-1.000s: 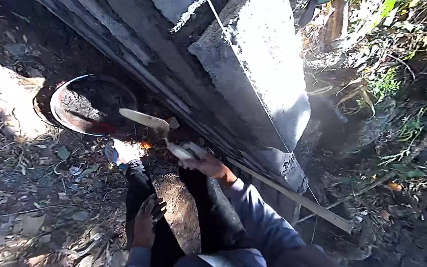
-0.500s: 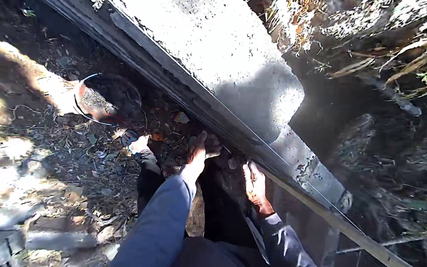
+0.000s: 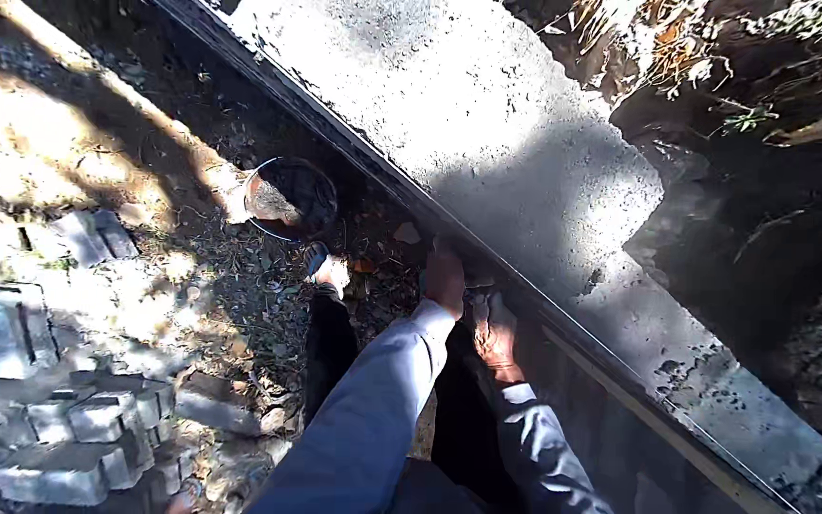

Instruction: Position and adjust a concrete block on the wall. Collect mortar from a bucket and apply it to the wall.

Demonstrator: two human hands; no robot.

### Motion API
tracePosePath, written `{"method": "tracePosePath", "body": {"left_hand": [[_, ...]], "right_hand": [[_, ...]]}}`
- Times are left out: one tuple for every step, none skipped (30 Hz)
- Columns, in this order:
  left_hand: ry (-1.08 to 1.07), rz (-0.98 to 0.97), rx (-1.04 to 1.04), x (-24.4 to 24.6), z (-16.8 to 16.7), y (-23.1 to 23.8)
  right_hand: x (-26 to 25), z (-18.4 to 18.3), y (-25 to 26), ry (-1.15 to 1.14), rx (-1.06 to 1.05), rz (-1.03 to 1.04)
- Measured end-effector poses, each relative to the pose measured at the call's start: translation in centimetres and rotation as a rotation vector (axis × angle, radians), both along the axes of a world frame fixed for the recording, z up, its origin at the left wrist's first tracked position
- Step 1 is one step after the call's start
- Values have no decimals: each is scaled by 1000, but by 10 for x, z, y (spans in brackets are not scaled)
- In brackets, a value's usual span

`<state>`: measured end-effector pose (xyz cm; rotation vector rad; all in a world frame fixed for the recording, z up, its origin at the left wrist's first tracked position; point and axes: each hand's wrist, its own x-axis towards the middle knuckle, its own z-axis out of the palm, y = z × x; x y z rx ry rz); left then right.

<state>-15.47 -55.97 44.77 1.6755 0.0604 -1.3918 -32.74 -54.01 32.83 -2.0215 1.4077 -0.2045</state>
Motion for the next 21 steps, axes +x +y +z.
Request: {"method": "tracePosePath", "body": {"left_hand": [[-59,68,-130,-10,-46,13],[5,130,-61,-7,-62,8],[41,154,22,1,-65,0],[36,138,93,9,-62,-6],[23,95,135,17,-56,-6],[8,62,141,24,-53,-4],[-14,50,133,31,-53,-5],[-21,74,132,38,-55,-6],[3,108,136,45,-55,-8],[32,144,142,51,-54,-9],[45,157,139,58,-53,-9],[27,152,121,65,-54,-8],[-19,146,88,73,-56,-8],[-85,132,45,80,-58,-5],[-152,116,12,88,-60,-3],[-182,132,11,98,-61,-2],[-208,179,39,110,-60,-5],[-218,224,80,125,-57,-8],[-215,278,126,138,-59,-11],[-217,325,134,151,-60,-13],[-223,357,102,164,-64,-14]], "right_hand": [[6,0,-1,-6,12,-4],[12,0,-1,-18,15,-4],[19,-1,-3,-26,6,-3],[26,-1,-4,-25,3,-1],[32,2,-3,-23,14,2],[38,3,-2,-27,33,2],[45,1,-4,-39,39,5],[52,0,-5,-53,45,8],[58,-1,-4,-61,41,12],[63,-2,-3,-62,33,16],[68,-3,-3,-55,23,24],[75,-3,-4,-43,13,39],[85,-3,-6,-25,25,53],[95,-2,-6,-7,47,61],[106,0,-6,8,57,66],[119,4,-8,26,76,75],[136,9,-10,40,87,87],[153,12,-10,51,63,100],[171,15,-8,79,34,116],[190,20,-7,111,31,130],[208,20,-5,132,23,128]]}}
